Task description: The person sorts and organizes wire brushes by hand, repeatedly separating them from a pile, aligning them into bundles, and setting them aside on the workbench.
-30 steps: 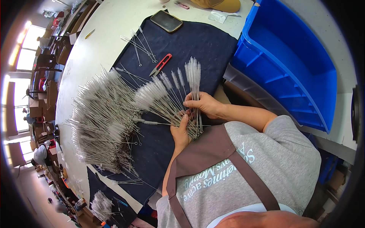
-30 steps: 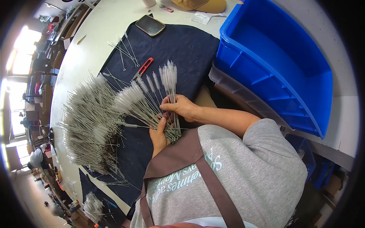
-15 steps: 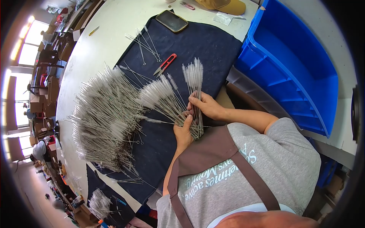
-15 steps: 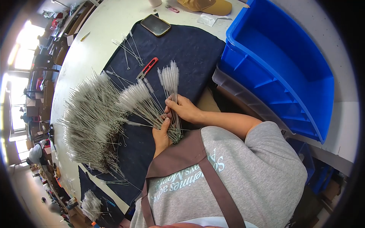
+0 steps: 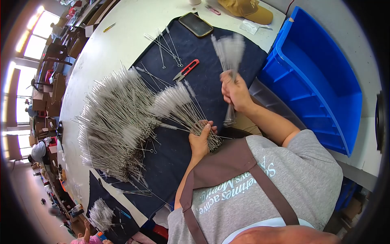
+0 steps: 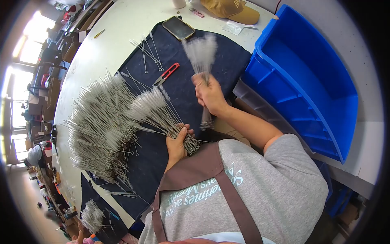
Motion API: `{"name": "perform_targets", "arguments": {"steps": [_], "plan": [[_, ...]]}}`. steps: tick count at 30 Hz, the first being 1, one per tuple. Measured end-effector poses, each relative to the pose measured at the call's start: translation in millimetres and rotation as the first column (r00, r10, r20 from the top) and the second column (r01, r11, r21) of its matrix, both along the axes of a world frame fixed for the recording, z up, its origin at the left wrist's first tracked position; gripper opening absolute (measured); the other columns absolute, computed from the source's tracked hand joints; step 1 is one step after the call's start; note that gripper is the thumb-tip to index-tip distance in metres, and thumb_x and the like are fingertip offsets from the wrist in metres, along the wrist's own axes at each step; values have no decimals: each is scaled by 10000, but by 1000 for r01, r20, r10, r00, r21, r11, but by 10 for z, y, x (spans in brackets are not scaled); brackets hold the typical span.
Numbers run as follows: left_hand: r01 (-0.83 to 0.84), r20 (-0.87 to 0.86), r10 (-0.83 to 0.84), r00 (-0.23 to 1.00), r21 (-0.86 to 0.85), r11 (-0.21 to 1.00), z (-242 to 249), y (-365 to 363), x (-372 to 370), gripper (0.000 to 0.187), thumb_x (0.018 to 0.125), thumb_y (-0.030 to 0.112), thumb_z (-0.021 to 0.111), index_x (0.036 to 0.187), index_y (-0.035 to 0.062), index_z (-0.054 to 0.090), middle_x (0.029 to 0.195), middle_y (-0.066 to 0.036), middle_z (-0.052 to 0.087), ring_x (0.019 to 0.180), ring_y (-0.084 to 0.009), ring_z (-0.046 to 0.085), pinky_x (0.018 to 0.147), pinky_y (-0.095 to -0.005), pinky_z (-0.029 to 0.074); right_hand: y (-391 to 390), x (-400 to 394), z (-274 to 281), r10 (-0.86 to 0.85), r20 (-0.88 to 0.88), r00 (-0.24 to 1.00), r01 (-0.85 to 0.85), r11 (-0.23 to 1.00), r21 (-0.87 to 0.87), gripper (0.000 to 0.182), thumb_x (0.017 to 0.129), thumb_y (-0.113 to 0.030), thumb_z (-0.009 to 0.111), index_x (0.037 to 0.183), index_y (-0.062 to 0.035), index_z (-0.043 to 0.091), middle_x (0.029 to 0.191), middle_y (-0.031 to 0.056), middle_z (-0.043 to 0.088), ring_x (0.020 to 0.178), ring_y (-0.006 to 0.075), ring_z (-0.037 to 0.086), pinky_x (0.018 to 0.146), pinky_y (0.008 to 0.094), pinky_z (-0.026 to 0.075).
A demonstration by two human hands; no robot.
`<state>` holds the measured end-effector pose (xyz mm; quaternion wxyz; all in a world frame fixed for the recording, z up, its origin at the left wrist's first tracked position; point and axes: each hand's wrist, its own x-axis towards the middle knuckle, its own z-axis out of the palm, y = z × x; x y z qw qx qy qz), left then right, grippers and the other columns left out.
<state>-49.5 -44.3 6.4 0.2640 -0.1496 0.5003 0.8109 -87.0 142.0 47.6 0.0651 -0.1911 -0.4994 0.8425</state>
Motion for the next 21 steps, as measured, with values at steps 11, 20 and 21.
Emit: {"name": "perform_targets", "arguments": {"steps": [11, 20, 21], "plan": [[-28, 12, 27, 1000, 58, 998, 47, -134, -138, 180, 817, 32, 585, 980, 1, 514, 928, -105, 586, 790, -185, 599, 683, -327, 534, -247, -654, 122, 330, 94, 939, -343, 900, 268, 183, 800, -245, 634, 826, -83, 555, 529, -38, 423, 411, 49, 372, 353, 211, 275], [182, -58, -176, 983, 145, 973, -113, -271, -26, 294, 839, 38, 562, 1115, -40, 495, 874, -66, 565, 739, -119, 568, 673, -238, 483, 136, -1912, 192, 329, 72, 942, -333, 941, 58, 276, 873, -261, 550, 1028, -36, 515, 655, -2, 481, 539, 82, 473, 437, 223, 417], [177, -72, -171, 983, 95, 980, -115, -257, -32, 299, 839, 37, 563, 1119, -41, 493, 886, -66, 564, 743, -116, 567, 673, -235, 482, 178, -1734, 174, 387, 28, 921, -386, 921, -54, 271, 880, -233, 540, 1058, -30, 517, 666, 6, 504, 554, 93, 507, 455, 234, 454]]}}
